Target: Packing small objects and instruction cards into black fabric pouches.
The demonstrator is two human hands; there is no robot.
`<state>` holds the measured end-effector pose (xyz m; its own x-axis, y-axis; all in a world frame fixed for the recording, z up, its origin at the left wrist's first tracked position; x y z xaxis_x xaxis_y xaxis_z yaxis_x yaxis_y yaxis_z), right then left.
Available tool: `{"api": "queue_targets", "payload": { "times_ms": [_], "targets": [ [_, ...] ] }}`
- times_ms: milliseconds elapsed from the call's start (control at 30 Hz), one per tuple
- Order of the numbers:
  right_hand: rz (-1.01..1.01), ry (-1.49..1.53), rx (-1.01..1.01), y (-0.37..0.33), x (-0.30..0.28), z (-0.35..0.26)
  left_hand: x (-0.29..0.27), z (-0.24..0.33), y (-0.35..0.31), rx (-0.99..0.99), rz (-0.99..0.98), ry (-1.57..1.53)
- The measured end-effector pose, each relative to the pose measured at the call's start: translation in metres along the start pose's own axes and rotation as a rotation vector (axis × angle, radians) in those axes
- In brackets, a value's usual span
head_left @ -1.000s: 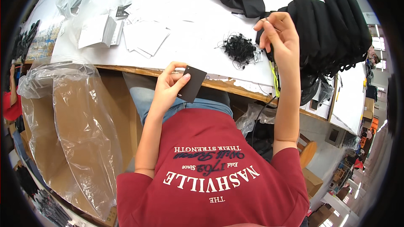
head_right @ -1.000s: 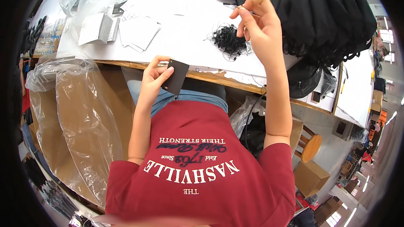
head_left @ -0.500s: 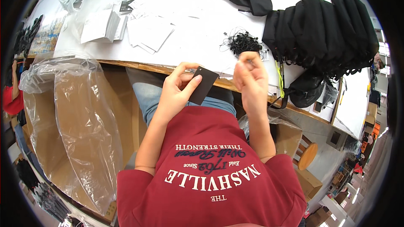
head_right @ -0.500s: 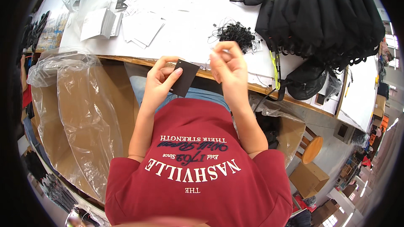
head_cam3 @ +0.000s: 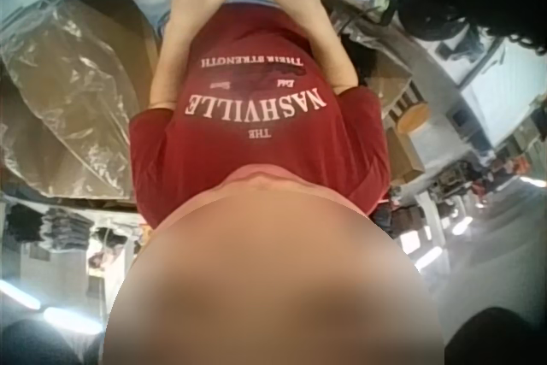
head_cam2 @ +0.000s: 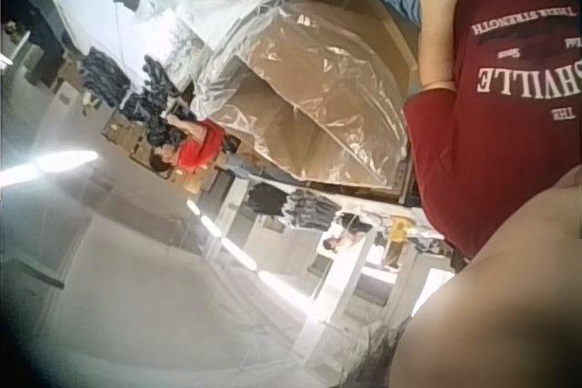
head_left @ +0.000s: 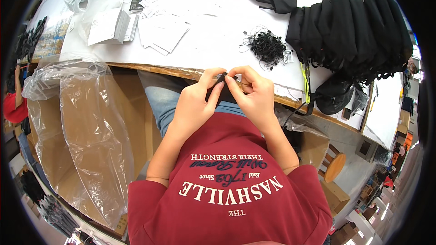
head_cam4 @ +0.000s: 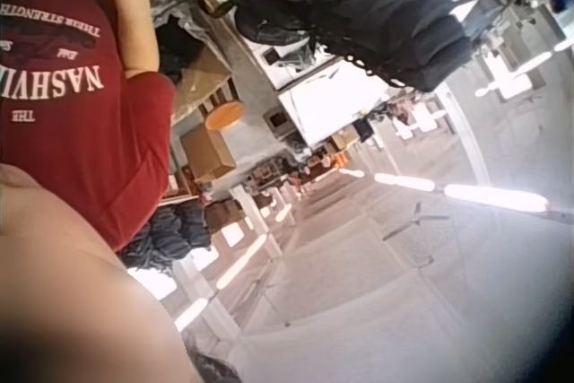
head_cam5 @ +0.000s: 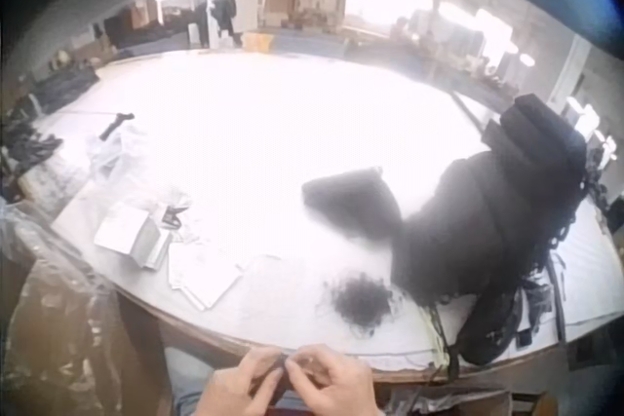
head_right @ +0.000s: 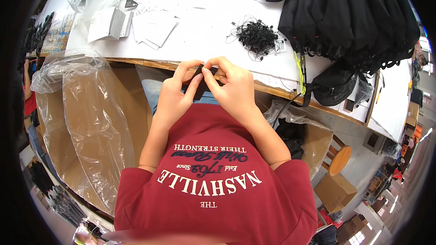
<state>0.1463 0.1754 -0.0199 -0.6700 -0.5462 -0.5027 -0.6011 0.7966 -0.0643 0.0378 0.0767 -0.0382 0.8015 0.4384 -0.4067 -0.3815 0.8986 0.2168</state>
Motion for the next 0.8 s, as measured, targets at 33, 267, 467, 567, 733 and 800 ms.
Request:
{"api": "queue_targets", "payload": {
  "times_ms": [33,267,467,567,733,800],
  "targets": [
    [-0.003,-0.035,0.010,0.000,0.001,0.001,0.001,-0.001,0.000,-0.001,-0.002,0.000],
    [-0.045,-0.068,0.031,0.005,0.002,0.000,0.002,-0.002,0.000,0.022,-0.050,0.138],
    [-0.419,0.411,0.407,0.010,0.006,0.029,-0.001,0.001,0.006,-0.095,-0.008,-0.128],
    [-0.669,0.677,0.471,0.009,0.015,0.044,-0.001,-0.004,0.003,-0.191,0.014,-0.343],
    [-0.756,0.709,0.467,0.009,0.015,0.050,0.005,-0.007,0.003,-0.182,-0.019,-0.285],
    [-0.764,0.736,0.423,0.010,0.016,0.050,0.007,-0.002,0.008,-0.185,-0.016,-0.302]
  ]
}}
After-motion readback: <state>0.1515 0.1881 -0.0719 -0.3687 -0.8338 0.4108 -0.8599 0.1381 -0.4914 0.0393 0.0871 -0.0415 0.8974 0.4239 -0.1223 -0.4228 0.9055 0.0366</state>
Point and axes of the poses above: each hand's wrist, its own y-axis towards the middle knuckle, its own x-axis out of the palm, z = x × y, the point moved 4 cm from there along y, towards the middle knuckle, and after that the axes turned 9 degrees about x, right-handed, at the moved point
